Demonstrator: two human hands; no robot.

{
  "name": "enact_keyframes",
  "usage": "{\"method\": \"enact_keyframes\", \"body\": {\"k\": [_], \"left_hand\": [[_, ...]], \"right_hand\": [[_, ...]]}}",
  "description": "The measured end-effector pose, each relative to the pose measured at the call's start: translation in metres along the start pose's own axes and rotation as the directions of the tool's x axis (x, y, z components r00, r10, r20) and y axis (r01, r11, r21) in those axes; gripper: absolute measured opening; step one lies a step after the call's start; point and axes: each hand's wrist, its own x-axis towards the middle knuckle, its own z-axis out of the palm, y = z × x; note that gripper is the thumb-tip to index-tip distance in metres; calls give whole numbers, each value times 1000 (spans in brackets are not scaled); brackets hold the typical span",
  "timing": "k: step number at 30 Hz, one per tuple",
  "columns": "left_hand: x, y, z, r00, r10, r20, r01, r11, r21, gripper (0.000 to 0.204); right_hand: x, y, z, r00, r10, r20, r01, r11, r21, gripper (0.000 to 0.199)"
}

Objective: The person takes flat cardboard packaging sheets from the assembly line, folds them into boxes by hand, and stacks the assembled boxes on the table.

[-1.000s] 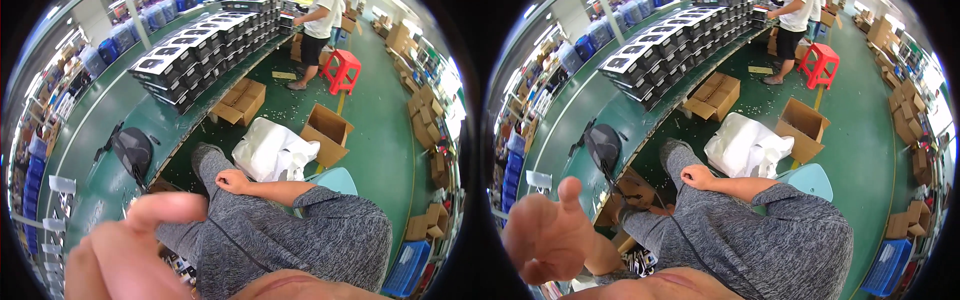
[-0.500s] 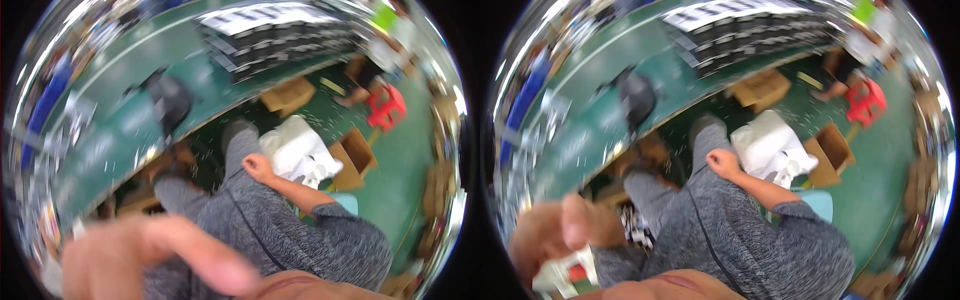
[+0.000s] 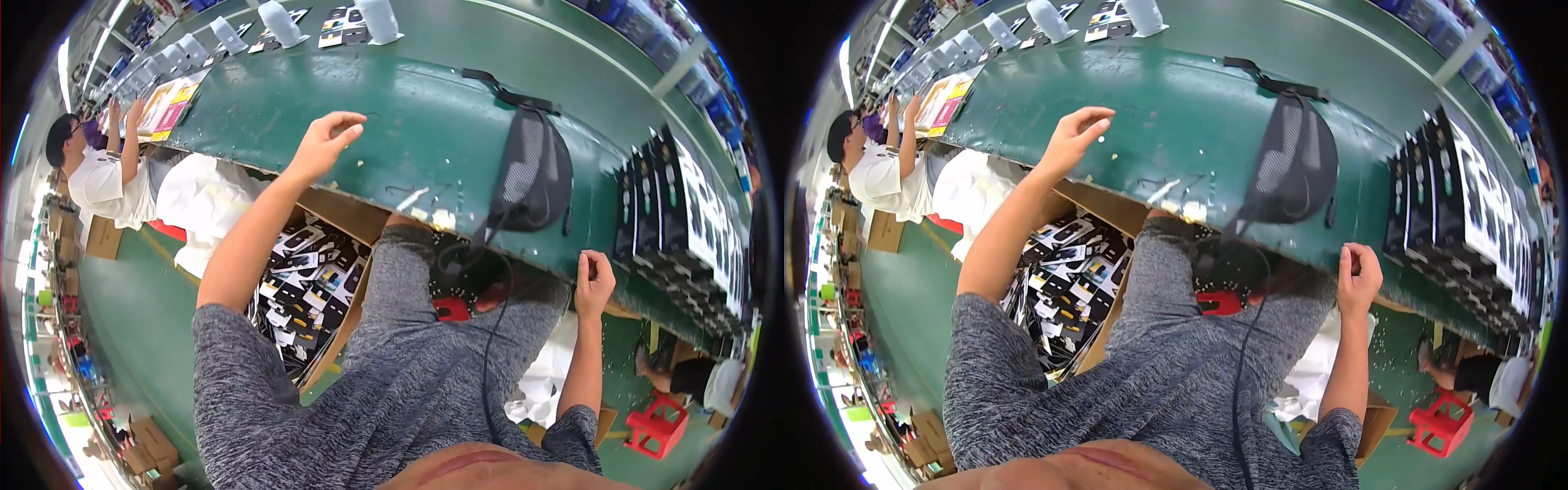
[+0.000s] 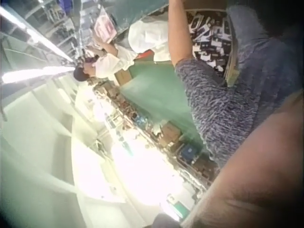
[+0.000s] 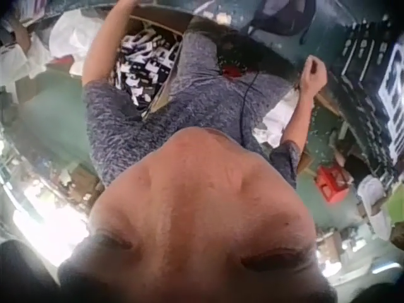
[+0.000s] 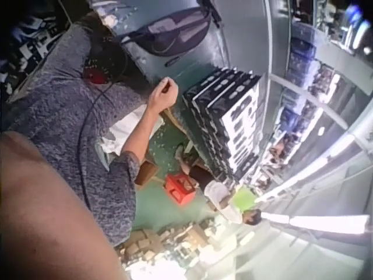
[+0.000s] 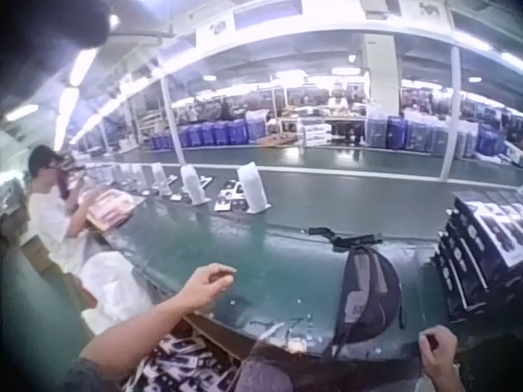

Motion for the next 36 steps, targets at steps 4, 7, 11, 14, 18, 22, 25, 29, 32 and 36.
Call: {"method": "enact_keyframes", "body": {"k": [4,7,11,14,18,22,25,29,32,36], "left_hand": [[108,-66,-56,955,290,70,-246,633,734,38],[186,-93,-79,964,263,-28,-98,451,887,48],[267,-123,-98,981,112,-161,131,237,963,63],[308,-130,-97,980,-18,-201,201,89,975,73],[336,-139,-108,990,-59,-131,133,38,990,94],[332,-137,-125,985,110,-135,122,119,985,97],[300,-99,-124,961,257,-98,58,157,986,89],[188,-31,-118,884,433,177,-340,334,879,79],[59,24,-70,909,346,232,-376,437,817,82],[-104,28,-11,899,271,345,-433,427,794,89]], "right_hand": [[10,13,22,1000,12,-10,-14,982,-191,6],[3,21,20,1000,-18,-12,14,964,-265,9],[9,17,20,999,-13,46,27,948,-316,11],[9,16,18,997,-17,77,42,940,-338,13],[9,15,17,995,15,97,21,931,-365,13],[16,12,21,994,3,108,32,947,-319,13],[14,13,20,995,-22,96,50,950,-309,13],[8,13,15,997,-57,53,71,950,-304,11],[-3,23,8,999,19,-26,-24,982,-187,11],[13,-20,23,888,457,44,-425,782,456,24]]}}
